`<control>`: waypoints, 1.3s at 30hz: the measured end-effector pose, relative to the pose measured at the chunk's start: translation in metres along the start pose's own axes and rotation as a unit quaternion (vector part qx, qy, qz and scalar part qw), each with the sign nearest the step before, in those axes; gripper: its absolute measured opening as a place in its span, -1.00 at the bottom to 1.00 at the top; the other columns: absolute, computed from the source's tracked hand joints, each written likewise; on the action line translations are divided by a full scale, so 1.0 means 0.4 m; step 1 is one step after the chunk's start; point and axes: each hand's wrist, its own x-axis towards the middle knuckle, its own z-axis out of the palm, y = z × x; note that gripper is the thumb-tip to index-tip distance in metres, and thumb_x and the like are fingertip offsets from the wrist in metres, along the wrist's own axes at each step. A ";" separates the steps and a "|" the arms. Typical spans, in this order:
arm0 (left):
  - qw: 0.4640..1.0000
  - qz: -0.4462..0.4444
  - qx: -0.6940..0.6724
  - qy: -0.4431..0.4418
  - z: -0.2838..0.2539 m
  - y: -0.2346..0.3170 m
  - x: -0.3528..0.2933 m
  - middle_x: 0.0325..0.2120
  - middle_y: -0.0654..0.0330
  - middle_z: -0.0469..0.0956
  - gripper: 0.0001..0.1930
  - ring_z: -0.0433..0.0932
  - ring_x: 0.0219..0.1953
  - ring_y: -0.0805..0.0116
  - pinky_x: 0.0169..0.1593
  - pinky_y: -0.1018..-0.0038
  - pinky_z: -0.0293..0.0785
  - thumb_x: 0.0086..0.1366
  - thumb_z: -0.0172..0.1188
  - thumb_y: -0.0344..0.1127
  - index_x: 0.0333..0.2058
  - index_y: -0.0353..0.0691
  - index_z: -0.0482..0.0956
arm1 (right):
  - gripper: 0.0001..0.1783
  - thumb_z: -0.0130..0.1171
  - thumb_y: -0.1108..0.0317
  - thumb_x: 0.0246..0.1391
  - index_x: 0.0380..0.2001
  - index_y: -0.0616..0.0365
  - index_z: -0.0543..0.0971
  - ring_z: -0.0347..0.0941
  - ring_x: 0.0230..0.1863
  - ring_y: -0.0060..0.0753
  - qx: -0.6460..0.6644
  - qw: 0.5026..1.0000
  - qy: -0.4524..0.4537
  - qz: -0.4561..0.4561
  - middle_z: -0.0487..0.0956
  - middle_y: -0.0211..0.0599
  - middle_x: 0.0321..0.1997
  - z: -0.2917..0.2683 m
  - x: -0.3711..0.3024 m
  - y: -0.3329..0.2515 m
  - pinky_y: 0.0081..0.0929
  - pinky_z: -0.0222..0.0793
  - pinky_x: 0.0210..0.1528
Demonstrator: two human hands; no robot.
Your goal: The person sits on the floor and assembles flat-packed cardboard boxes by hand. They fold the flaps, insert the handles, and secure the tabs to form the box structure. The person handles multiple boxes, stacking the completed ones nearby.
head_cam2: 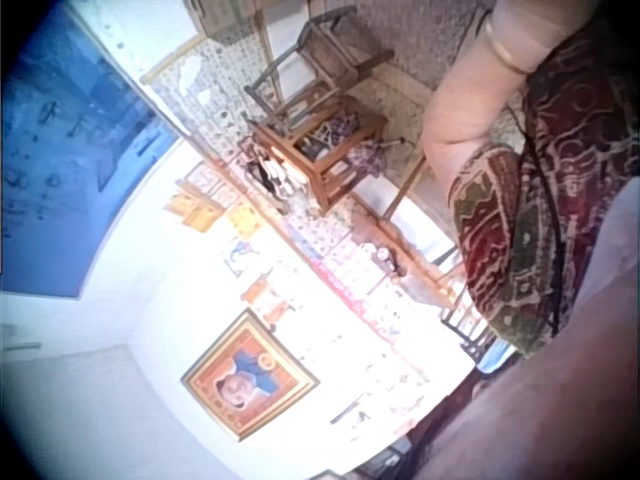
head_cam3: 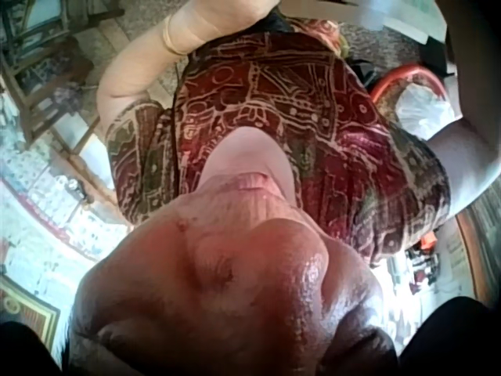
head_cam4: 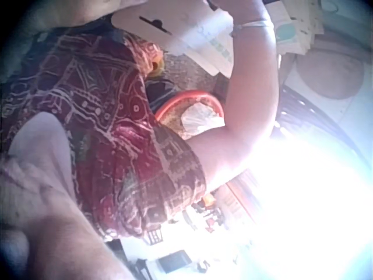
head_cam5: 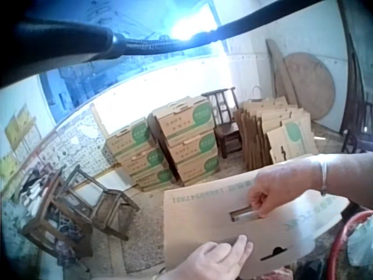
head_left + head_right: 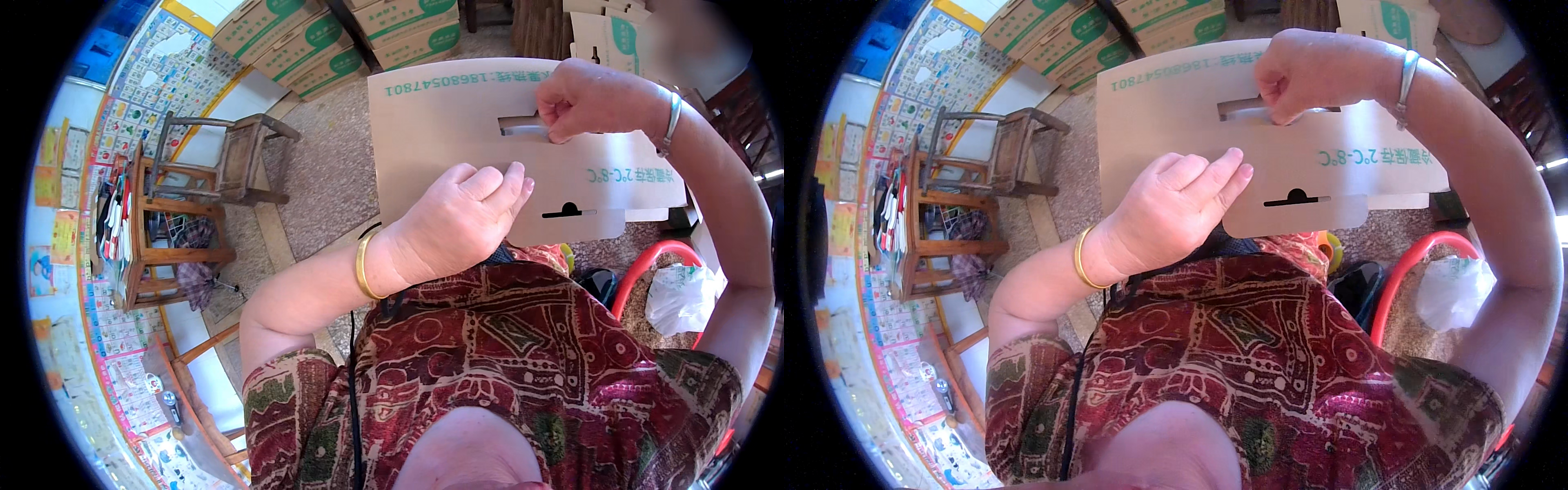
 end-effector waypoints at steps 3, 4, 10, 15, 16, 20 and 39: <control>1.000 -0.006 -0.018 -0.008 -0.003 0.000 0.001 -0.09 0.07 0.55 -0.62 0.44 -0.32 0.34 -0.27 0.43 0.49 0.01 0.19 -0.43 -0.13 -0.37 0.64 | -0.83 0.27 0.39 -0.09 -0.56 0.25 0.51 0.41 -0.53 -0.19 -0.074 0.996 0.052 -0.026 0.47 -0.16 -0.62 0.020 -0.013 -0.004 -0.29 0.35 -0.42; 1.000 -0.007 -0.021 -0.010 -0.002 0.004 -0.001 -0.09 0.07 0.55 -0.63 0.46 -0.29 0.33 -0.24 0.41 0.50 0.02 0.19 -0.43 -0.13 -0.37 0.64 | -0.84 0.27 0.38 -0.07 -0.54 0.24 0.52 0.44 -0.49 -0.13 -0.123 0.988 0.087 -0.035 0.50 -0.14 -0.59 0.041 -0.022 -0.003 -0.25 0.36 -0.38; 0.998 -0.019 -0.053 -0.012 -0.011 0.018 -0.011 -0.09 0.01 0.55 -0.65 0.55 -0.02 0.11 0.02 0.15 0.57 0.08 0.19 -0.42 -0.13 -0.38 0.63 | -0.88 0.24 0.41 0.00 -0.42 0.23 0.54 0.51 -0.38 -0.11 -0.184 0.977 0.106 -0.021 0.57 -0.14 -0.47 0.085 -0.046 -0.035 -0.25 0.41 -0.26; 0.998 -0.024 -0.065 -0.010 -0.007 0.015 -0.012 -0.11 0.00 0.56 -0.65 0.58 0.01 0.05 0.07 0.08 0.56 0.08 0.18 -0.42 -0.12 -0.39 0.62 | -0.89 0.17 0.49 0.03 -0.33 0.20 0.50 0.36 -0.48 -0.66 0.143 0.984 0.081 0.074 0.50 -0.45 -0.57 0.050 -0.028 -0.040 -0.61 0.28 -0.39; 0.997 -0.028 -0.068 -0.009 -0.010 0.013 -0.014 -0.11 0.00 0.56 -0.65 0.58 0.01 0.05 0.07 0.09 0.56 0.08 0.18 -0.43 -0.12 -0.39 0.62 | -0.87 0.18 0.45 0.02 -0.31 0.19 0.51 0.41 -0.48 -0.63 0.188 0.974 0.108 0.059 0.53 -0.43 -0.55 0.060 -0.026 -0.019 -0.58 0.31 -0.39; 0.998 -0.030 -0.062 -0.006 -0.009 0.006 -0.008 -0.12 0.00 0.56 -0.64 0.59 -0.01 0.06 0.07 0.10 0.57 0.07 0.17 -0.44 -0.11 -0.37 0.62 | -0.81 0.20 0.40 0.03 -0.26 0.18 0.51 0.39 -0.48 -0.67 0.320 0.926 0.192 0.062 0.53 -0.46 -0.53 0.092 -0.029 0.007 -0.58 0.29 -0.40; 0.995 -0.052 -0.091 -0.001 -0.005 -0.022 -0.001 -0.08 0.07 0.56 -0.64 0.58 0.01 0.10 0.07 0.10 0.56 0.01 0.20 -0.48 -0.14 -0.34 0.64 | -0.77 0.18 0.48 0.06 -0.16 0.14 0.53 0.25 -0.60 -0.75 0.338 0.922 0.187 -0.010 0.44 -0.57 -0.62 0.116 0.026 -0.017 -0.66 0.17 -0.53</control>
